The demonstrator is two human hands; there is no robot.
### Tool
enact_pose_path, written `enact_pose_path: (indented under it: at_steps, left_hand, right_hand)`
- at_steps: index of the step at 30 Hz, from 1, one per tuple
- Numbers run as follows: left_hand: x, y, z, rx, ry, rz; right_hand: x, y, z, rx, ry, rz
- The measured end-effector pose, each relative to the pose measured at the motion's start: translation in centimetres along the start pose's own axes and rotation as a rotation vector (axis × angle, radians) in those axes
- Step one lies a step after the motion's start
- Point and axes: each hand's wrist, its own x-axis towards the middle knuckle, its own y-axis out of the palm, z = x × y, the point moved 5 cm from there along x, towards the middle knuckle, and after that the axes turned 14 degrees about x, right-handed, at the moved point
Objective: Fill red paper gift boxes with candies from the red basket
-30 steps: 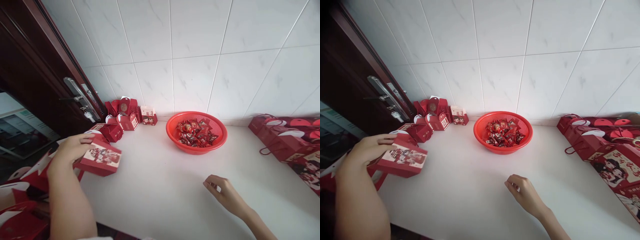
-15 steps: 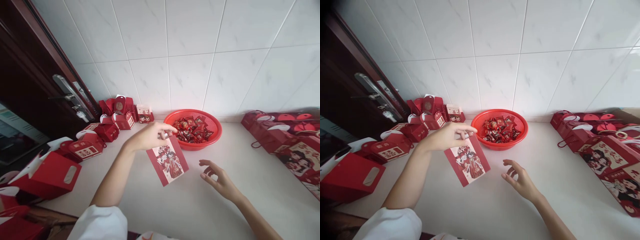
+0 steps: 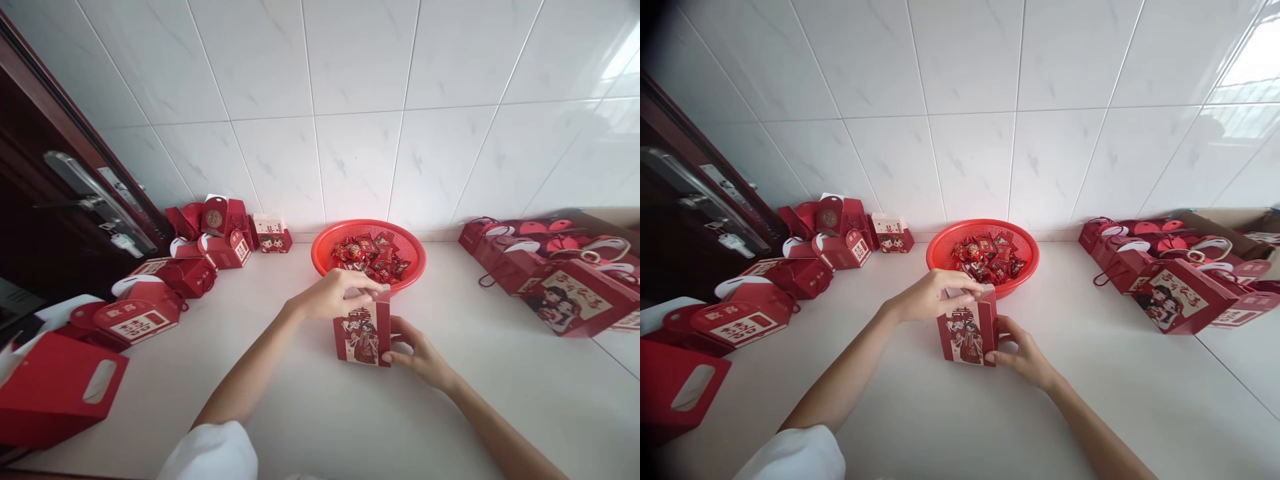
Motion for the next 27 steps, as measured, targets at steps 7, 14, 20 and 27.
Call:
enact_pose_path:
  at_steps: [7, 14, 20, 27]
  left_hand:
    - [-0.7, -1.3, 2.8, 0.062, -0.080, -0.164]
    - [-1.6, -0.8, 4.4, 0.108, -0.186, -0.202]
    - [-2.2, -0.6, 4.0, -0.081, -0.232, 0.039]
    - [-2.3, -0.3, 5.1, -0.172, -0.388, 0.088]
  right_hand:
    - [0.8, -0.8, -0.6, 0.103, -0.002, -0.045]
    - [1.7, -1.3, -1.7, -0.018, -0.022, -0.042]
    - [2.4, -1.3, -2.0, -0.175, 0.021, -0.023]
    - [3.1, -1.0, 0.2, -0.400, 0.053, 0.093]
